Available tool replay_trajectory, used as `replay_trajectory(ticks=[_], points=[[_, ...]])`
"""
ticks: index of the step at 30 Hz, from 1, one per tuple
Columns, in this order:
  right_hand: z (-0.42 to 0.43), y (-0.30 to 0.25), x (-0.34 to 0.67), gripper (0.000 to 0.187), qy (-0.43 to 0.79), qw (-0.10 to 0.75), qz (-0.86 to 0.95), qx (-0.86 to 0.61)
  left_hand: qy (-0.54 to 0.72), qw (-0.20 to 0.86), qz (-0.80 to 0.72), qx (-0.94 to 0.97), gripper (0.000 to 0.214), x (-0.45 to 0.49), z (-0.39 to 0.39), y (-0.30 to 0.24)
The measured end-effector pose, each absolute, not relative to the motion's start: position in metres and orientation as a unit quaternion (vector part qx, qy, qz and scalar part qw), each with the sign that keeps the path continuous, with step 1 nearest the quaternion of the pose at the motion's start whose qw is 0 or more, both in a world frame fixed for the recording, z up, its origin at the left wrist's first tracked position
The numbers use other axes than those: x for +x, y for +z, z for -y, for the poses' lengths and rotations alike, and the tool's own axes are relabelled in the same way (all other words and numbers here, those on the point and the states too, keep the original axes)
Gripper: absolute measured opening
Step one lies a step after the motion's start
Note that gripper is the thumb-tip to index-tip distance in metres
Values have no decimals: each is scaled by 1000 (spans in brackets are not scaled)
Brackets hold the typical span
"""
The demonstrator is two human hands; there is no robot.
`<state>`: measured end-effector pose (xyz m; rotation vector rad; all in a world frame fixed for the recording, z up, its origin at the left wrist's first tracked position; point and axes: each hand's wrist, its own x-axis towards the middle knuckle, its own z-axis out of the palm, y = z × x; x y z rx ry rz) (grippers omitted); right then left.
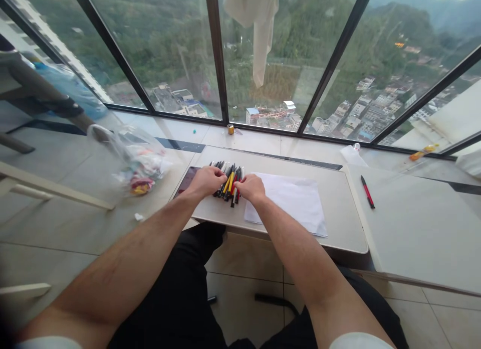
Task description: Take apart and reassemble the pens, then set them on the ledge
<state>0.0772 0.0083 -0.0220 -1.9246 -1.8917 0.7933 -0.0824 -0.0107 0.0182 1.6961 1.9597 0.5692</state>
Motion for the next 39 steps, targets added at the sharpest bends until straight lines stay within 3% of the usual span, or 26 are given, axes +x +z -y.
replay_trajectory(ticks=[10,24,31,35,39], points=[[-21,-25,69,30,276,110,644,-705,199,271,-708,621,19,-84,10,16],[-21,-19,64,38,277,105,629,-719,191,267,-699,636,20,-76,12,17],[-24,-18,62,31,293,95,614,-727,187,266,-698,639,20,-76,11,14],[-26,-19,63,27,330,113,592,-726,186,266,-701,635,20,-76,9,13],[-21,-12,76,21,425,194,542,-699,221,292,-694,620,22,-71,9,14]])
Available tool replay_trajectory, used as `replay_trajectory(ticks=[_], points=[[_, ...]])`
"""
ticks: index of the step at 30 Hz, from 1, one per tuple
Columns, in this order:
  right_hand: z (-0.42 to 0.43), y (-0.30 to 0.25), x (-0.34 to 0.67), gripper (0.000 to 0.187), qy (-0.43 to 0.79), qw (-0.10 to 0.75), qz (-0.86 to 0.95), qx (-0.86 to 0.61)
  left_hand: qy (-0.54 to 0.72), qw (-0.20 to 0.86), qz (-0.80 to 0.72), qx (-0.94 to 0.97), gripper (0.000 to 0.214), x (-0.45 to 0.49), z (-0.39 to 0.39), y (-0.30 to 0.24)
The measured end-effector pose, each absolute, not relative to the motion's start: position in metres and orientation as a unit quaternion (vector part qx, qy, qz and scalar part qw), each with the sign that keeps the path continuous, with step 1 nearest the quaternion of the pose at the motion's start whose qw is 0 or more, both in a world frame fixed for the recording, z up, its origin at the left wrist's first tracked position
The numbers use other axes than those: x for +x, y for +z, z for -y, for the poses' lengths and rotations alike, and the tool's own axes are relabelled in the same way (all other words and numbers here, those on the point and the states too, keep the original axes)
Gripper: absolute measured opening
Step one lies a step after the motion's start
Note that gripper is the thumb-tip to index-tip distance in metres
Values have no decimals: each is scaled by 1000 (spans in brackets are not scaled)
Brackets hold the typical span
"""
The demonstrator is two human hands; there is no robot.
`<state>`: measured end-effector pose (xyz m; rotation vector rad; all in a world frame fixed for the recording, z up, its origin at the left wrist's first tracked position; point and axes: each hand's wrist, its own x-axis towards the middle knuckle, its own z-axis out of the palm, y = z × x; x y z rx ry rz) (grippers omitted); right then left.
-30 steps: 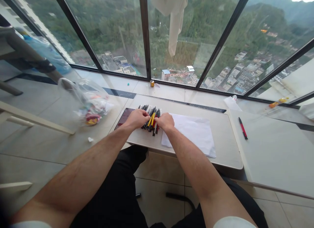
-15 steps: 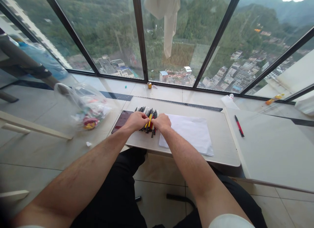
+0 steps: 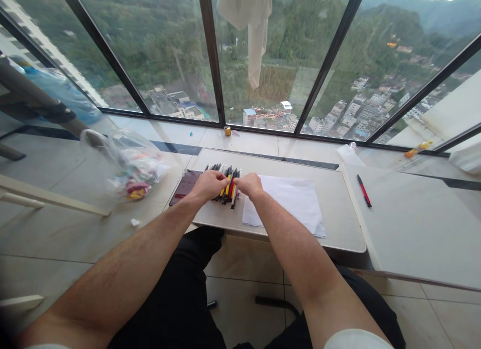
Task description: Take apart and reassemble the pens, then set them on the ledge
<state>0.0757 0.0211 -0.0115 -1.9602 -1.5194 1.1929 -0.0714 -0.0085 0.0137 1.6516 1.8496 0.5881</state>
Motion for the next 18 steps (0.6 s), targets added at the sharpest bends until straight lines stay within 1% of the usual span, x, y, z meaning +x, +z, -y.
replay_trajectory(ticks=[1,3,5,7,10,13,18], points=[[-18,-7,82,19,459,223,527,-680,236,322,-687,607,23,-68,9,13],[-7,5,99,15,516,284,499,-636,271,416,-653,571,25,-56,14,13],[7,18,119,14,541,335,479,-604,299,516,-592,542,28,-40,21,11],[23,28,138,13,547,370,469,-586,309,571,-534,541,32,-21,29,10],[43,32,163,14,551,393,468,-568,311,590,-492,559,35,1,41,10],[54,25,182,20,569,409,444,-559,295,588,-485,576,31,14,47,10],[52,16,203,31,584,444,417,-537,252,526,-511,631,23,17,50,8]])
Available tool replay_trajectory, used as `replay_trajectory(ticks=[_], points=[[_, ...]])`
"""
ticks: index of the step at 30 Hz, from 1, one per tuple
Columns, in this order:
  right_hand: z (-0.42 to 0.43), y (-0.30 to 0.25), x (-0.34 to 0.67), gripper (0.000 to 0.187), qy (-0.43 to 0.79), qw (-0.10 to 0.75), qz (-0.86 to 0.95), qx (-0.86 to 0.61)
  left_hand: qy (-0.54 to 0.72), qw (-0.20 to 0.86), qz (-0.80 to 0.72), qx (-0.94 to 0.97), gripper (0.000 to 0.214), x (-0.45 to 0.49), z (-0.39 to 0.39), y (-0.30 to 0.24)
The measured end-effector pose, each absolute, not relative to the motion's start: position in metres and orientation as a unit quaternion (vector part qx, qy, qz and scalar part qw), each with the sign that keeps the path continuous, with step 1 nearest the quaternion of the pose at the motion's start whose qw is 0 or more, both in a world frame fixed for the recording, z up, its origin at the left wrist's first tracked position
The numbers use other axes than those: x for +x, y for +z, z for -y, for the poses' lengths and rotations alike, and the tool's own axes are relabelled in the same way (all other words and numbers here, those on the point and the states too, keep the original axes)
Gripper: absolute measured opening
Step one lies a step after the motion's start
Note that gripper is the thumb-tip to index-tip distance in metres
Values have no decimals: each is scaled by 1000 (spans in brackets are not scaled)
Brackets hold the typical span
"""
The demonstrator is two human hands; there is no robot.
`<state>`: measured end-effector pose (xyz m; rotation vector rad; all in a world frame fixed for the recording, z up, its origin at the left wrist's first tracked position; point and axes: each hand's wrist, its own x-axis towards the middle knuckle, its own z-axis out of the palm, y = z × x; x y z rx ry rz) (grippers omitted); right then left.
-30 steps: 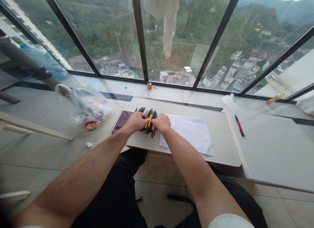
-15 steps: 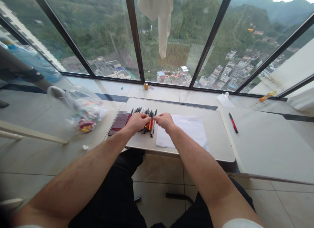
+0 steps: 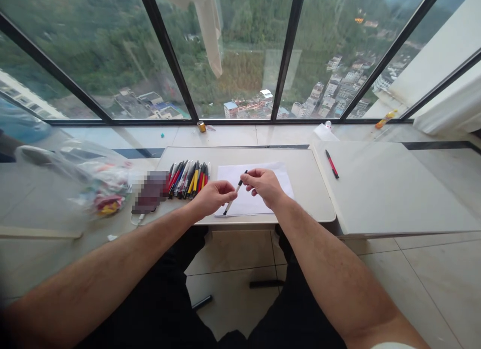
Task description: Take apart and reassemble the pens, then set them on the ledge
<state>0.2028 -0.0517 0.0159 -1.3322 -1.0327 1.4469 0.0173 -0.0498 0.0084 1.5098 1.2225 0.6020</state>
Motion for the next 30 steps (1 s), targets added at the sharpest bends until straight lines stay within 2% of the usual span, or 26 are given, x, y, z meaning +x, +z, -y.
replay_trajectory(ticks=[4,10,18,30], points=[[48,16,210,33,587,454,410,-530,238,497,-518,655,24,16,51,10],[49,15,210,31,600,475,384,-516,235,517,-504,651,27,15,50,12],[48,13,199,36,569,497,374,-538,247,424,-508,708,26,14,51,12],[49,25,186,34,548,547,373,-511,258,454,-528,670,17,21,57,22]])
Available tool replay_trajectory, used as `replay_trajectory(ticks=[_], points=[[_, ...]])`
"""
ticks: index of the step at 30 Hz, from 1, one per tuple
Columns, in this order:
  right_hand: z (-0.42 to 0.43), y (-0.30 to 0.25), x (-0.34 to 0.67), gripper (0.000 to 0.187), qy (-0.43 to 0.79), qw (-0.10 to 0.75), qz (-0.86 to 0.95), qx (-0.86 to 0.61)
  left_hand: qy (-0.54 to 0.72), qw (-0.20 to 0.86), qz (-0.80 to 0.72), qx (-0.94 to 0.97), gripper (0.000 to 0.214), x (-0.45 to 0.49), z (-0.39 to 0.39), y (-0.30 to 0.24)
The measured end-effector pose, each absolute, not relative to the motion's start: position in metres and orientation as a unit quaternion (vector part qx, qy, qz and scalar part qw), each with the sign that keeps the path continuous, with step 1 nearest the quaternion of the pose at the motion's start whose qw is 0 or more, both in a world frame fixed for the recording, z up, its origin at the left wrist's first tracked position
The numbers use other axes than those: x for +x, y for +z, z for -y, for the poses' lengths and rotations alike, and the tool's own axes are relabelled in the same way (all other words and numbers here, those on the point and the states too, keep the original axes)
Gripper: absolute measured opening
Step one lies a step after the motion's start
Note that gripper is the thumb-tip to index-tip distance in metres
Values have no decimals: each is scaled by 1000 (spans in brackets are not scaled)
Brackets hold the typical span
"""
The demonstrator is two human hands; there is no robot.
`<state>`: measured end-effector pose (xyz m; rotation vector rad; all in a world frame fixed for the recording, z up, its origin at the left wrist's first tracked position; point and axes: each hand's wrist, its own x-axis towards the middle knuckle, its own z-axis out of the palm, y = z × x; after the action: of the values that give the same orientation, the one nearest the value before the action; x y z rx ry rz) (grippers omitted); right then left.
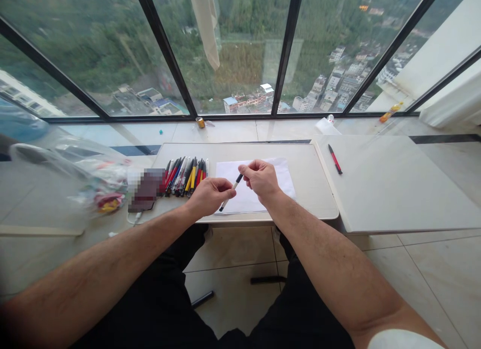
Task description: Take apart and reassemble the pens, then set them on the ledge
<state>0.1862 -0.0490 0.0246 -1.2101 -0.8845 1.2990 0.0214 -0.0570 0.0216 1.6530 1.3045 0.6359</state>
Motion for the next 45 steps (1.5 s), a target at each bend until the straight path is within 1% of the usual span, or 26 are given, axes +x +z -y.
replay_trajectory(ticks=[6,9,11,14,16,18,22,25,28,30,34,36,39,43,45], points=[[47,25,189,34,555,548,397,-484,282,553,-483,617,21,21,55,19],[49,24,189,33,565,528,402,-489,313,599,-477,561,24,20,52,15],[52,23,189,33,566,482,431,-511,351,633,-473,502,26,20,49,12],[59,19,187,29,566,359,503,-546,417,658,-466,419,26,20,44,9],[64,17,185,28,595,287,529,-532,451,663,-457,386,26,20,42,9],[67,15,182,27,635,257,531,-499,464,673,-444,367,26,19,41,10],[68,16,181,22,678,261,505,-466,474,711,-398,334,29,15,37,14],[68,19,186,22,709,223,501,-444,502,726,-358,305,29,7,32,19],[69,21,191,25,739,200,496,-409,492,738,-339,313,29,1,27,24],[70,22,193,27,759,206,480,-389,480,747,-331,320,28,-1,27,26],[73,23,190,31,787,228,441,-366,489,748,-326,307,15,2,30,28],[74,22,188,34,791,241,428,-364,486,748,-326,312,12,3,31,28],[73,19,187,35,793,249,421,-364,479,747,-324,328,15,2,31,29],[73,17,187,34,797,239,422,-359,467,752,-316,340,29,-1,30,32],[73,18,187,34,798,237,424,-358,464,753,-307,350,30,-1,30,33]])
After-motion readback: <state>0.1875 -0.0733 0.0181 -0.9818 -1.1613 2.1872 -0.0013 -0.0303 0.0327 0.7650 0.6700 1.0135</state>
